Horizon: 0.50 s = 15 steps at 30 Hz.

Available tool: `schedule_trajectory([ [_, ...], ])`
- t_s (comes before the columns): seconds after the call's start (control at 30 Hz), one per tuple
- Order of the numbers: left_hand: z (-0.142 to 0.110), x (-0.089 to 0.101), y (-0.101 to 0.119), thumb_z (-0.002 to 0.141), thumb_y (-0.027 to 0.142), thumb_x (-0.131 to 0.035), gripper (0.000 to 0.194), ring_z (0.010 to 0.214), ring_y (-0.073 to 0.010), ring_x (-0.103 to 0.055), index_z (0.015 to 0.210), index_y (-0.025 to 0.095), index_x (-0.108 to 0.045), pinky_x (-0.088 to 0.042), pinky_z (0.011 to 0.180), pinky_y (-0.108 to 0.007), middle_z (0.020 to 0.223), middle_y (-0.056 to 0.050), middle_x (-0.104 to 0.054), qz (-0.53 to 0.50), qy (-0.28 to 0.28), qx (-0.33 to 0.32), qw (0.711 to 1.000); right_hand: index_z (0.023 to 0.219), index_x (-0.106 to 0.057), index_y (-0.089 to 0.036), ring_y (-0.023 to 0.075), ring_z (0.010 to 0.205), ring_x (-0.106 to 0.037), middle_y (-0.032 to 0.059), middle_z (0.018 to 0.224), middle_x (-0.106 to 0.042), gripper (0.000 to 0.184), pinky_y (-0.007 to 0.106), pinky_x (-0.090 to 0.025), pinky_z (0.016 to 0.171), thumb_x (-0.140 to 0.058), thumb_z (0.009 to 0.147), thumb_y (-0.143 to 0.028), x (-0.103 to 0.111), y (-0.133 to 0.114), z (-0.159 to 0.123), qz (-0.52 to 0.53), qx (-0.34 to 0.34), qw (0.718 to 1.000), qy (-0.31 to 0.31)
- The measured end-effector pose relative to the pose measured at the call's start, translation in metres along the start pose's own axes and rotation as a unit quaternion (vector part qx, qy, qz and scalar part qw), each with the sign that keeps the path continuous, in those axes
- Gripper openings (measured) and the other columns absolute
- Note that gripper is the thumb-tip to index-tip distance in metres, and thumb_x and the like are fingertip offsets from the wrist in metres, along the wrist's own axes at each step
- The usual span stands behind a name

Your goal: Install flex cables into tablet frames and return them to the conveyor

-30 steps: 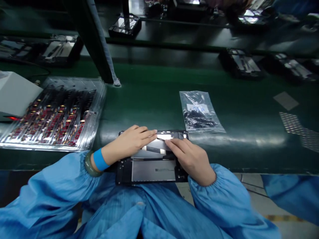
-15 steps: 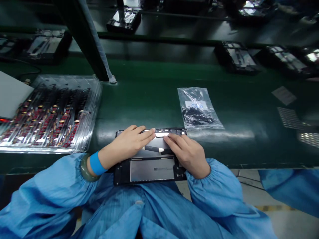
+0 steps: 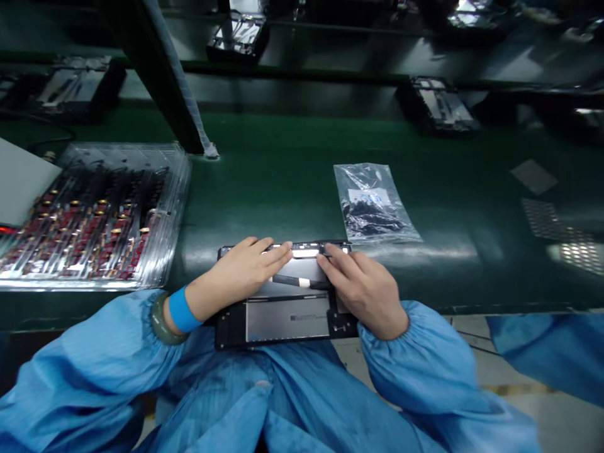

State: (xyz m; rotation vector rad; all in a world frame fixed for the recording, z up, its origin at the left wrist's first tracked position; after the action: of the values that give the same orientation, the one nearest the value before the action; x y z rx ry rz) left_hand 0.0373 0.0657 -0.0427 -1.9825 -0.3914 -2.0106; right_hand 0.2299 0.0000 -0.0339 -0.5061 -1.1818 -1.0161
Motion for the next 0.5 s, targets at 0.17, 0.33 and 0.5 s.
schedule_trajectory([
  [0.17, 0.004, 0.002, -0.016, 0.097, 0.014, -0.041, 0.034, 0.113, -0.0205, -0.056, 0.127, 0.021, -0.056, -0.046, 0.091, -0.035, 0.133, -0.007, -0.06, -0.148, 0.043, 0.009, 0.988, 0.114, -0.065, -0.017, 0.0217, 0.085, -0.061, 0.0136, 0.116, -0.068, 0.027, 0.034, -0.049, 0.076, -0.055, 0.088, -0.014, 0.011, 0.022, -0.03, 0.063, -0.153, 0.981, 0.097],
  [0.33, 0.02, -0.004, -0.026, 0.098, 0.035, -0.044, 0.032, 0.096, -0.0216, -0.059, 0.11, 0.011, -0.062, -0.048, 0.084, -0.034, 0.102, -0.011, -0.063, -0.16, 0.009, 0.116, 0.98, 0.095, -0.069, -0.019, 0.0232, 0.081, -0.066, 0.0085, 0.088, -0.071, 0.033, 0.035, -0.05, 0.072, -0.049, 0.092, -0.045, -0.009, 0.036, -0.06, 0.266, -0.414, 0.87, -0.02],
  [0.5, 0.02, 0.01, -0.034, 0.098, 0.037, -0.043, 0.031, 0.082, -0.0192, -0.059, 0.094, 0.015, -0.064, -0.044, 0.067, -0.029, 0.091, -0.007, -0.062, -0.134, 0.023, 0.211, 0.968, 0.099, -0.069, -0.02, 0.0176, 0.06, -0.057, 0.0002, 0.061, -0.059, 0.055, 0.028, -0.044, 0.056, -0.051, 0.082, -0.068, -0.022, 0.031, -0.077, 0.488, -0.525, 0.688, -0.117],
])
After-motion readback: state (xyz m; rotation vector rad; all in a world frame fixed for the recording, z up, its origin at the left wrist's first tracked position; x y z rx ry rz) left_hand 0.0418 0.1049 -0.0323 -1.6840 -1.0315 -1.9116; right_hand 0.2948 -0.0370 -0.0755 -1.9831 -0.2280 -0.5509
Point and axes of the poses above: each hand's wrist, its own z-axis towards the middle knuckle, its own x-axis out of the back of the hand, y = z × x, the point moved 4 cm from there along z, towards the middle knuckle
